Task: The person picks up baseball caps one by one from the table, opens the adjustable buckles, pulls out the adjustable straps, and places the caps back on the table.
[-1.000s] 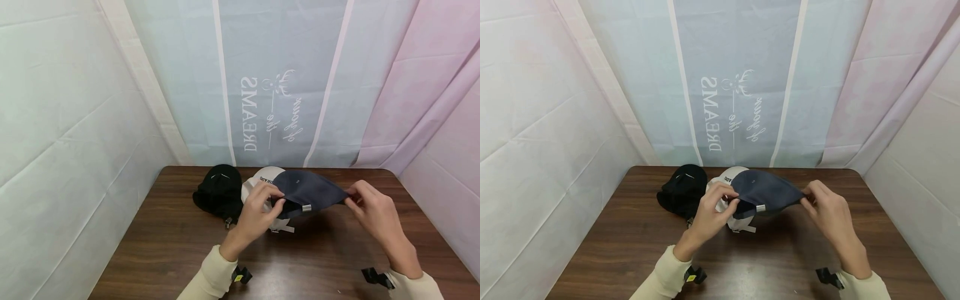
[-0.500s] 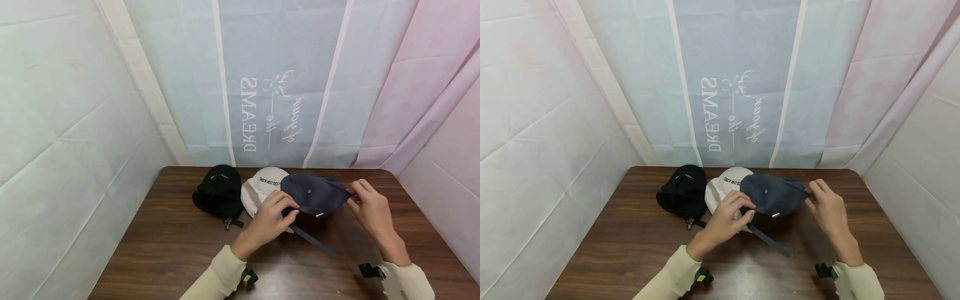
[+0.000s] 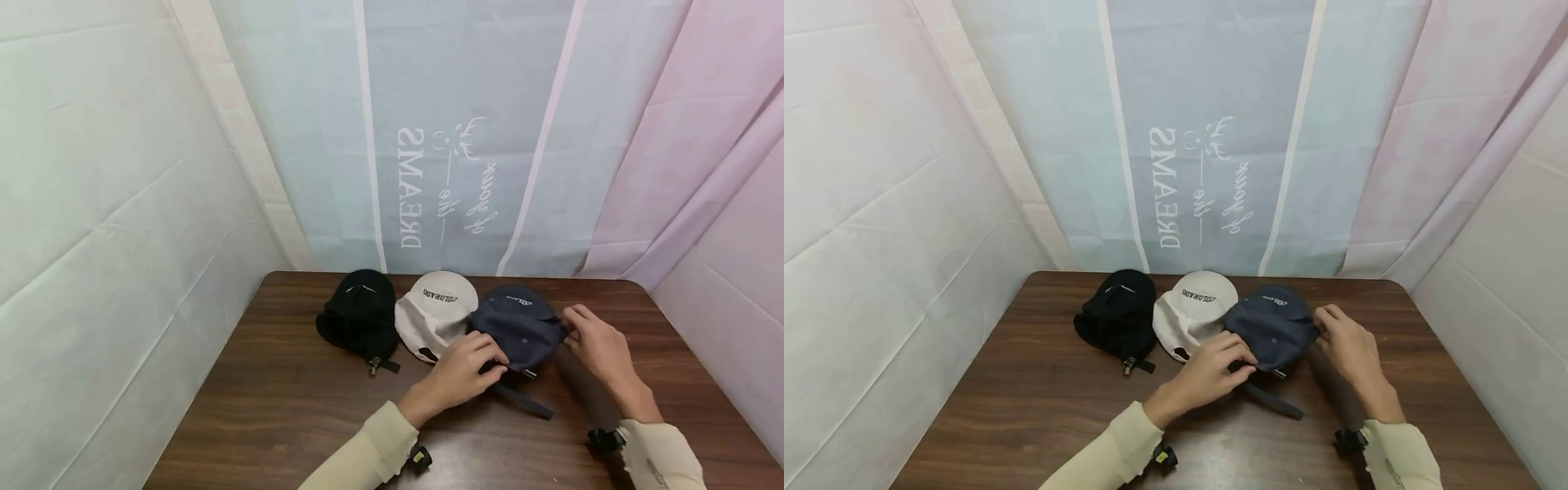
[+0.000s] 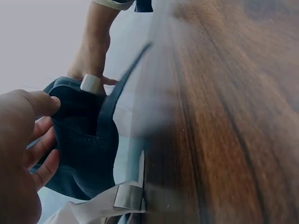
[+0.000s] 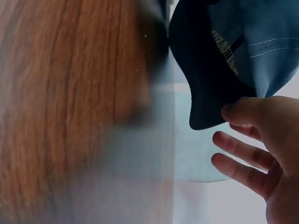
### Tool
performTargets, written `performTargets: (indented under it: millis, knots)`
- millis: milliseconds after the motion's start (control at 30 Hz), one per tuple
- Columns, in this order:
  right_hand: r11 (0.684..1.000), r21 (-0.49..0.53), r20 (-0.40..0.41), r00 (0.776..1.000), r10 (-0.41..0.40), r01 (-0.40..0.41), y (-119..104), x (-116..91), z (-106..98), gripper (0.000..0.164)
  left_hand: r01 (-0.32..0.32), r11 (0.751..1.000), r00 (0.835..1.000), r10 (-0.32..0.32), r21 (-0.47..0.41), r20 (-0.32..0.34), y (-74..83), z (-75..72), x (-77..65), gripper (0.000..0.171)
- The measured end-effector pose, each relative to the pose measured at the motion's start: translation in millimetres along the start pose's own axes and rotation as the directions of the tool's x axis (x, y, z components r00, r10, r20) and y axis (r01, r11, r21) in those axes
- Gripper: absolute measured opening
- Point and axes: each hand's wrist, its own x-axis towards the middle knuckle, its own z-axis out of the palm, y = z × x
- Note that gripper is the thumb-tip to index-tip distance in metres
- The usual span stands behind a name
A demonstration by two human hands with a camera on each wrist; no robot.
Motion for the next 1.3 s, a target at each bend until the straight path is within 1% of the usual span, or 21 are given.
performTargets:
  millis: [267,433,533,667,800,867,900,1000,1067,1167,1300]
  knots:
    - [0.999,0.002,0.108,0.993,0.038,-0.038,7.2,-3.8,5.3,0.04,0.014,0.999,0.997,-0.017,0.039,0.08,-0.4,7.0,0.6,0.004]
    - [0.998,0.0,0.157,0.985,0.068,-0.069,8.9,-4.9,9.4,0.037,0.023,0.999,0.995,-0.027,0.041,0.1,0.1,10.1,1.6,0.004]
    - [0.995,-0.002,0.193,0.976,0.101,-0.102,9.0,-5.9,11.0,0.033,0.014,0.998,0.994,-0.022,0.068,0.109,0.2,12.9,1.9,0.005]
    - [0.989,-0.01,0.246,0.958,0.146,-0.149,8.1,-7.1,11.4,0.03,0.011,0.996,0.987,-0.025,0.09,0.159,0.9,15.9,1.3,0.011]
    - [0.983,-0.013,0.283,0.942,0.18,-0.183,6.5,-7.6,11.5,0.03,0.034,0.997,0.972,-0.049,0.066,0.228,2.6,15.8,-0.7,0.021]
    - [0.978,-0.005,0.32,0.926,0.199,-0.208,5.3,-7.5,11.5,0.031,0.043,0.998,0.967,-0.055,0.053,0.25,3.5,15.1,-1.7,0.025]
    - [0.975,0.001,0.338,0.918,0.207,-0.22,4.5,-7.2,11.5,0.032,0.045,0.998,0.965,-0.056,0.048,0.256,3.8,14.9,-2.0,0.026]
    - [0.967,0.008,0.408,0.884,0.23,-0.255,2.2,-6.6,11.9,0.036,0.042,0.998,0.962,-0.051,0.039,0.267,4.1,14.4,-2.9,0.028]
    - [0.963,0.008,0.437,0.867,0.239,-0.27,0.8,-6.2,12.3,0.039,0.04,0.999,0.962,-0.048,0.033,0.27,4.2,13.8,-3.4,0.028]
    - [0.96,0.003,0.46,0.853,0.248,-0.281,-1.0,-5.8,11.7,0.042,0.04,0.999,0.96,-0.046,0.027,0.278,4.3,12.5,-4.4,0.027]
    - [0.958,0.009,0.472,0.846,0.249,-0.287,-3.0,-5.6,9.9,0.045,0.047,0.999,0.955,-0.05,0.016,0.291,4.4,10.6,-6.3,0.026]
